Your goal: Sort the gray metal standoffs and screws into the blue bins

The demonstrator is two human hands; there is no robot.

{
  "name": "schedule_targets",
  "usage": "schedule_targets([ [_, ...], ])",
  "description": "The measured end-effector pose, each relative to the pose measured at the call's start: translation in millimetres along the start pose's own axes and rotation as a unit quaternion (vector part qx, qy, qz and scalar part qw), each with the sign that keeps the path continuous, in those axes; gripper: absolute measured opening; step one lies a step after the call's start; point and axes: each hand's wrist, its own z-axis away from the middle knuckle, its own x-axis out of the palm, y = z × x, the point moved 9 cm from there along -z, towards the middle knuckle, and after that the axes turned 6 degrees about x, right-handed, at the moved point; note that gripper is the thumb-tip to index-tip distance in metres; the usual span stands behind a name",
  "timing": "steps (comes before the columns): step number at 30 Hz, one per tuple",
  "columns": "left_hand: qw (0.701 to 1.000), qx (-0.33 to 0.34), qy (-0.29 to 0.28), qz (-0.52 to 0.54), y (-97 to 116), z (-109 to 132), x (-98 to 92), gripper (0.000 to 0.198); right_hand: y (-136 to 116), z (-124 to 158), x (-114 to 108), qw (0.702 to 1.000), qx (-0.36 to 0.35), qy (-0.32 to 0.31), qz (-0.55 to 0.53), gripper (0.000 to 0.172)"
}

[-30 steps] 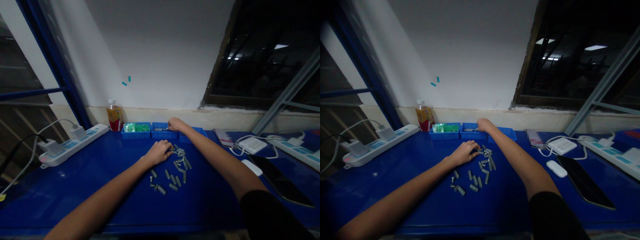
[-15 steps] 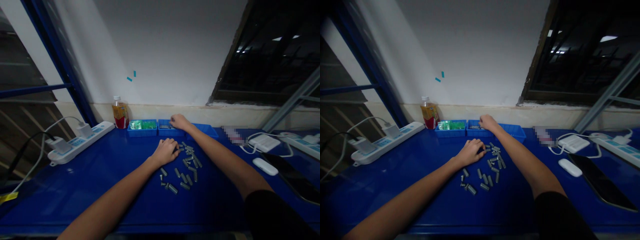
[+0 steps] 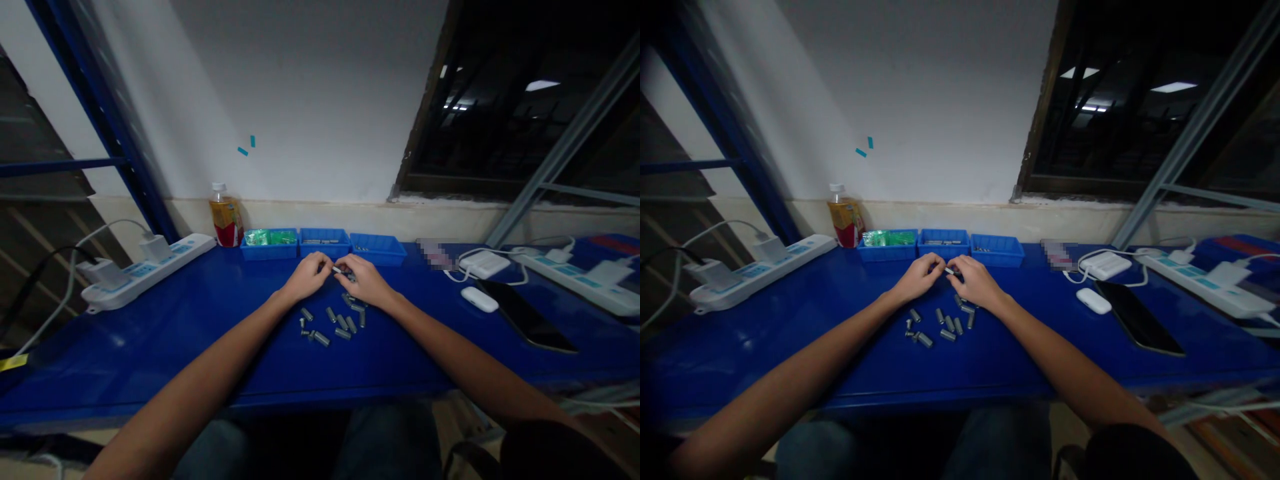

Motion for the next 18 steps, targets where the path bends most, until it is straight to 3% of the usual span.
schedule_targets([
  [5,0.999,-0.023,0.007,0.036,-1,1,-0.5,0.030,10,-3,-12,0.997,0.044,0.042,-0.040,0.012],
  [9,0.999,0.029,0.007,0.042,12,1,2.0,0.037,28,-3,-14,0.985,0.102,0.036,-0.131,0.013],
  [12,0.998,0.056,0.013,0.005,19,2,1.6,0.026,34,-3,-8,0.970,0.127,0.012,-0.206,0.013],
  [14,0.998,0.053,0.018,-0.017,20,1,-0.2,0.018,33,-4,-7,0.965,0.127,0.016,-0.229,0.014],
  [18,0.998,0.042,0.031,-0.045,20,0,-6.3,0.023,21,-4,-16,0.981,0.071,0.048,-0.175,0.015],
])
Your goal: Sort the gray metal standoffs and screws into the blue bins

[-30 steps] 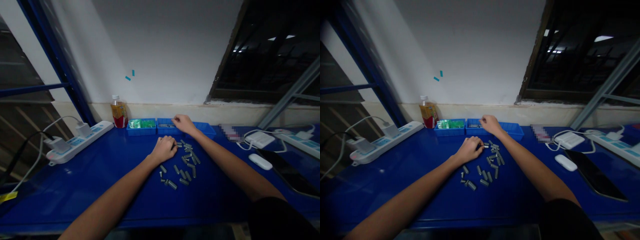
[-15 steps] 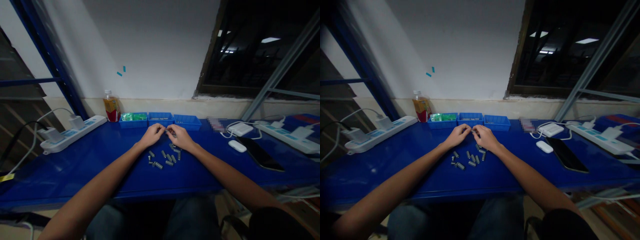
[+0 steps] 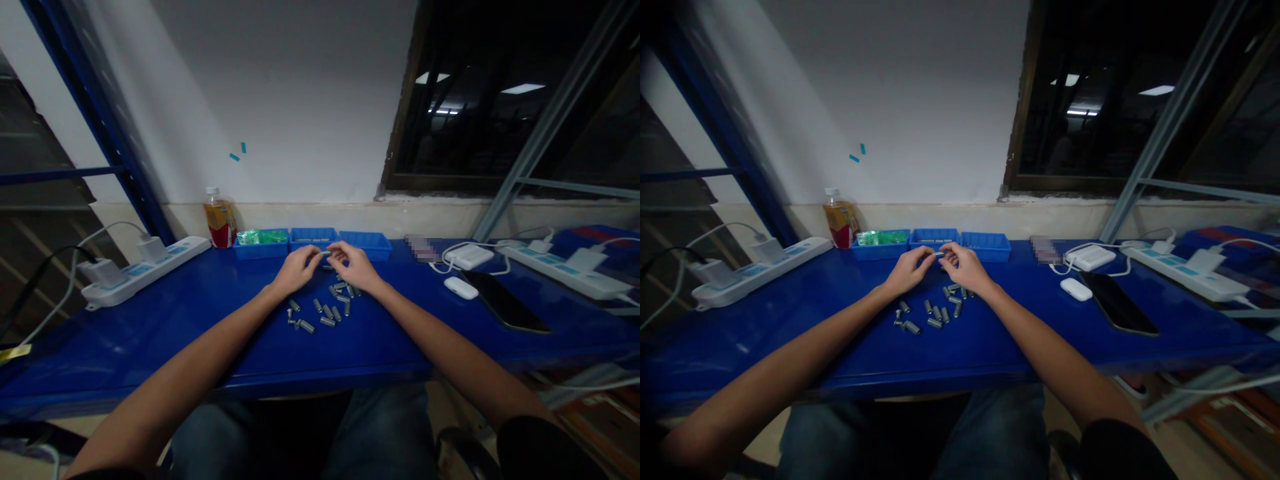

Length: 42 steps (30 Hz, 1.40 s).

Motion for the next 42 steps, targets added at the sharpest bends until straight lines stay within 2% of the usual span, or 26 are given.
schedule_targets([
  [5,1.000,0.002,-0.010,0.012,2,0,1.0,0.029,-16,6,-2,0.989,-0.072,0.006,0.126,0.011],
  [8,1.000,-0.007,-0.026,0.011,-3,0,8.1,0.034,-18,-2,-3,0.974,-0.089,-0.007,0.207,0.013],
  [11,0.997,-0.025,-0.062,-0.040,-15,-2,21.4,0.034,-1,-34,-11,0.942,-0.024,-0.014,0.334,0.019],
  [13,0.992,-0.022,-0.100,-0.076,-21,-2,32.5,0.036,20,-64,-14,0.910,0.052,-0.044,0.409,0.022],
  [15,0.984,-0.011,-0.145,-0.103,-24,-2,43.0,0.033,40,-92,-10,0.886,0.100,-0.088,0.443,0.020],
  [17,0.977,-0.003,-0.176,-0.124,-24,1,48.6,0.025,54,-114,0,0.877,0.121,-0.119,0.449,0.017],
  [20,0.975,-0.007,-0.177,-0.132,-23,5,47.1,0.019,73,-134,23,0.868,0.146,-0.165,0.445,0.014],
  [23,0.978,-0.016,-0.166,-0.123,-24,8,44.6,0.018,83,-139,47,0.871,0.156,-0.211,0.415,0.014],
  [28,0.981,-0.026,-0.162,-0.099,-28,9,45.9,0.017,83,-144,75,0.892,0.155,-0.260,0.336,0.021],
  [32,0.982,-0.038,-0.162,-0.084,-30,9,45.6,0.017,81,-143,90,0.896,0.162,-0.289,0.296,0.012],
  [36,0.983,-0.042,-0.163,-0.078,-30,9,44.8,0.018,77,-143,88,0.905,0.168,-0.280,0.272,0.016],
  [39,0.983,-0.040,-0.158,-0.082,-30,9,44.4,0.019,77,-142,72,0.908,0.183,-0.241,0.291,0.023],
  [42,0.983,-0.038,-0.159,-0.084,-30,9,45.3,0.018,83,-138,59,0.894,0.201,-0.229,0.328,0.017],
])
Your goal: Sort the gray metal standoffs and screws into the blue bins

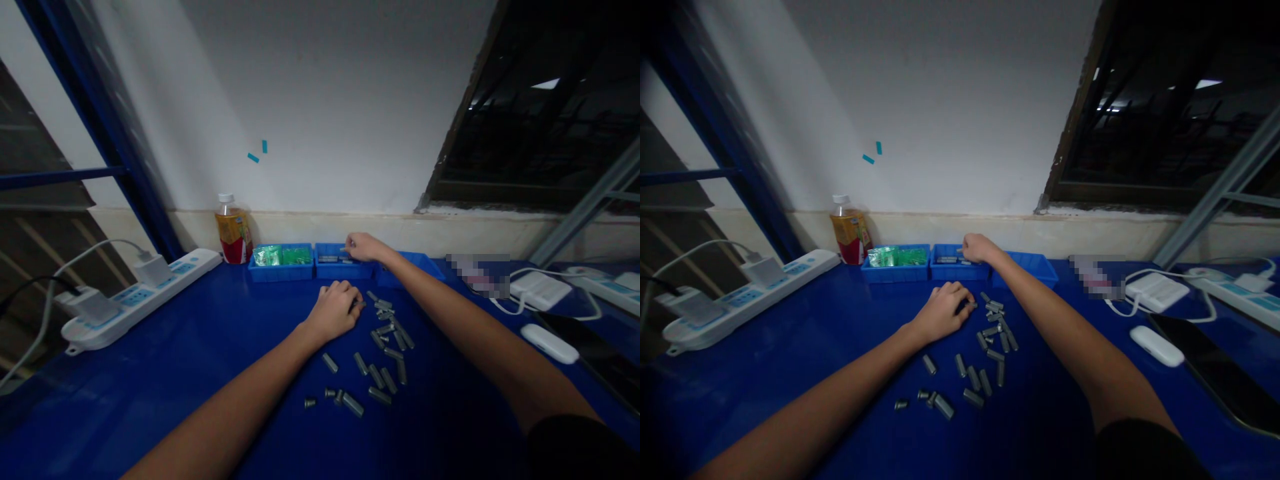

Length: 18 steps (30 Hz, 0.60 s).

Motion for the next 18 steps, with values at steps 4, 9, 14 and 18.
schedule_targets([
  [4,1.000,0.001,0.002,-0.013,1,0,0.1,0.019,3,-2,11,0.999,0.005,-0.038,0.027,0.008],
  [9,1.000,0.002,-0.002,-0.026,3,2,-1.0,0.020,-3,-8,13,0.999,-0.002,-0.025,0.019,0.015],
  [14,0.999,-0.001,-0.006,-0.032,4,2,-2.3,0.021,5,-4,0,0.998,0.026,0.042,0.032,0.026],
  [18,0.999,0.001,-0.007,-0.035,4,1,-2.4,0.021,12,-4,2,0.996,0.053,0.031,0.062,0.029],
])
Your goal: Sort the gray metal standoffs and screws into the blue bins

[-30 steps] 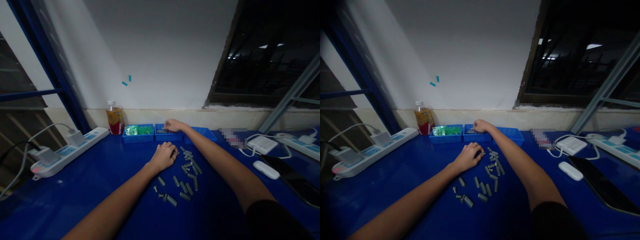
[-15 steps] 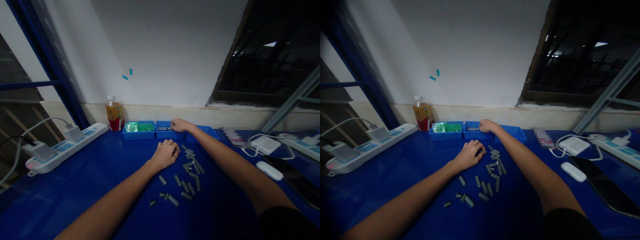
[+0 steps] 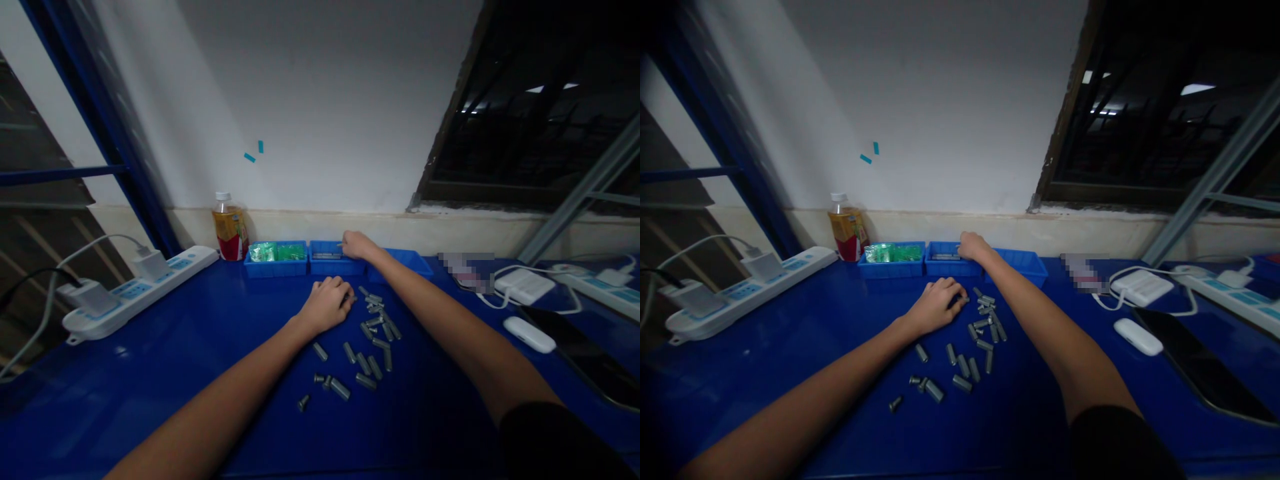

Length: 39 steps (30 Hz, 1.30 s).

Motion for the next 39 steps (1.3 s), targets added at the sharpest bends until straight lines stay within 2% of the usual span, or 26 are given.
schedule_targets([
  [5,1.000,-0.003,-0.009,0.000,0,1,0.5,0.021,-15,-5,11,0.999,-0.017,-0.041,0.014,0.021],
  [9,1.000,-0.002,-0.012,-0.001,1,1,0.1,0.022,-21,-7,8,0.999,-0.030,-0.019,0.000,0.024],
  [14,1.000,0.002,-0.017,0.001,2,0,1.4,0.020,-6,-1,-9,0.999,-0.036,0.032,0.004,0.028],
  [20,1.000,0.007,-0.014,0.002,2,-1,2.2,0.017,18,-3,-4,0.999,0.007,0.009,0.049,0.024],
  [24,1.000,0.006,-0.010,0.000,1,-1,2.3,0.017,16,-9,6,0.997,0.026,0.009,0.074,0.024],
  [29,1.000,0.011,-0.011,0.005,3,-1,1.5,0.015,-1,-10,9,0.994,-0.024,0.030,0.098,0.023],
  [32,1.000,0.012,-0.012,0.009,4,-1,0.8,0.015,-10,-8,3,0.992,-0.052,0.051,0.107,0.026],
  [35,1.000,0.002,0.013,0.005,1,0,-3.3,0.016,-14,-2,-9,0.989,-0.054,0.086,0.103,0.024],
  [39,0.996,-0.014,0.070,0.054,-8,1,-11.6,0.014,-9,29,-25,0.988,-0.053,0.131,0.061,0.025],
])
